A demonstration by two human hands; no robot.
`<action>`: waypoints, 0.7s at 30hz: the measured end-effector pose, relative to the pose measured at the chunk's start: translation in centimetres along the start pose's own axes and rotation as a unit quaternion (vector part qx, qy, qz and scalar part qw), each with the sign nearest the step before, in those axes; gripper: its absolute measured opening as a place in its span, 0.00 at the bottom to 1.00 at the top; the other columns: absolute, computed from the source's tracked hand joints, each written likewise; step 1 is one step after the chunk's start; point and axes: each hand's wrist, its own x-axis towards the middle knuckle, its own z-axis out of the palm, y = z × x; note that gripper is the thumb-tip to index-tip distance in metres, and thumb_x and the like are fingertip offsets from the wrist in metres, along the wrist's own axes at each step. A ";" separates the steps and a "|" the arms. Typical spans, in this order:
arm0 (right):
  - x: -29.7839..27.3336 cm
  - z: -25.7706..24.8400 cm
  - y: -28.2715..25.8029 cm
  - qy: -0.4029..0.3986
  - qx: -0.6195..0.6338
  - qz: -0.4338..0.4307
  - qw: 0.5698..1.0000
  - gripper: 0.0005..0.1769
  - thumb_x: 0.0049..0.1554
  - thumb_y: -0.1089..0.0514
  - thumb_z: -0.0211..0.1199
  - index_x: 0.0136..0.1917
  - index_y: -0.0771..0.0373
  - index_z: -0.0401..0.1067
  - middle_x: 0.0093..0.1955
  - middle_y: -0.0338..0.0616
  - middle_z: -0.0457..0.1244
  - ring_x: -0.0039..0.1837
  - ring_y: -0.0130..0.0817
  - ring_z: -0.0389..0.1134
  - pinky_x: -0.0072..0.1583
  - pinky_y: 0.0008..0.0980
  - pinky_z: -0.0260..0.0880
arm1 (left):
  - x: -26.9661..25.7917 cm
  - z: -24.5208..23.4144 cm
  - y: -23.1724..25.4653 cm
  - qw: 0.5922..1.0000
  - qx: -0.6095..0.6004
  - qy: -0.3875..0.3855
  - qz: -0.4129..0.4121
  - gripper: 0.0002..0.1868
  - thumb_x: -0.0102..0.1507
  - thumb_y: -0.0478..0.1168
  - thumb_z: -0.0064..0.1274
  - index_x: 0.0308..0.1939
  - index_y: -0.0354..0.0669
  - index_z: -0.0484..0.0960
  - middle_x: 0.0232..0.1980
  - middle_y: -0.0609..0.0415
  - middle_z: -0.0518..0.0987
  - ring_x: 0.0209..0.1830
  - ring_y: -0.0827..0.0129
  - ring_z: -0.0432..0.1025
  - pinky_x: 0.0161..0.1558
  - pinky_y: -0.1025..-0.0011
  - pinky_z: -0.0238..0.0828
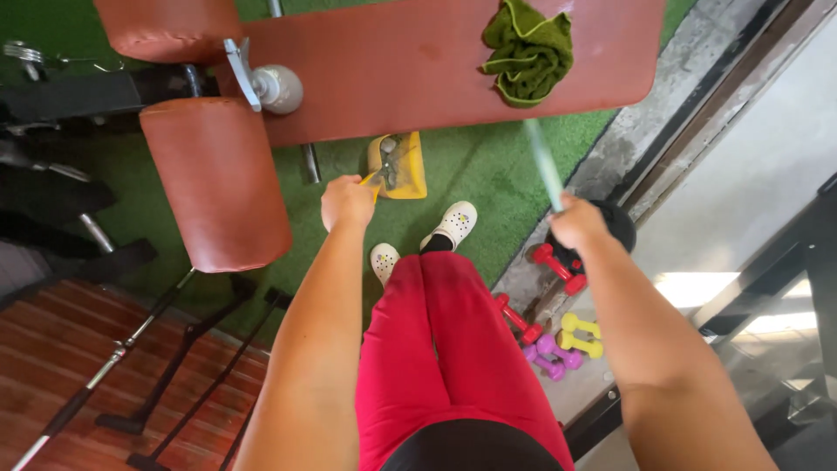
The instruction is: Sweep debris into a dustpan across the gym floor.
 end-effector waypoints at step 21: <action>-2.2 6.4 -2.3 -0.064 -0.158 -0.070 0.983 0.37 0.54 0.49 0.68 0.74 0.57 0.63 0.59 0.59 0.67 0.60 0.55 0.70 0.61 0.46 0.70 | -0.3 1.4 0.9 0.999 -0.038 0.006 -0.008 0.21 0.58 0.42 0.50 0.54 0.60 0.86 0.57 0.51 0.82 0.57 0.54 0.77 0.58 0.59 0.73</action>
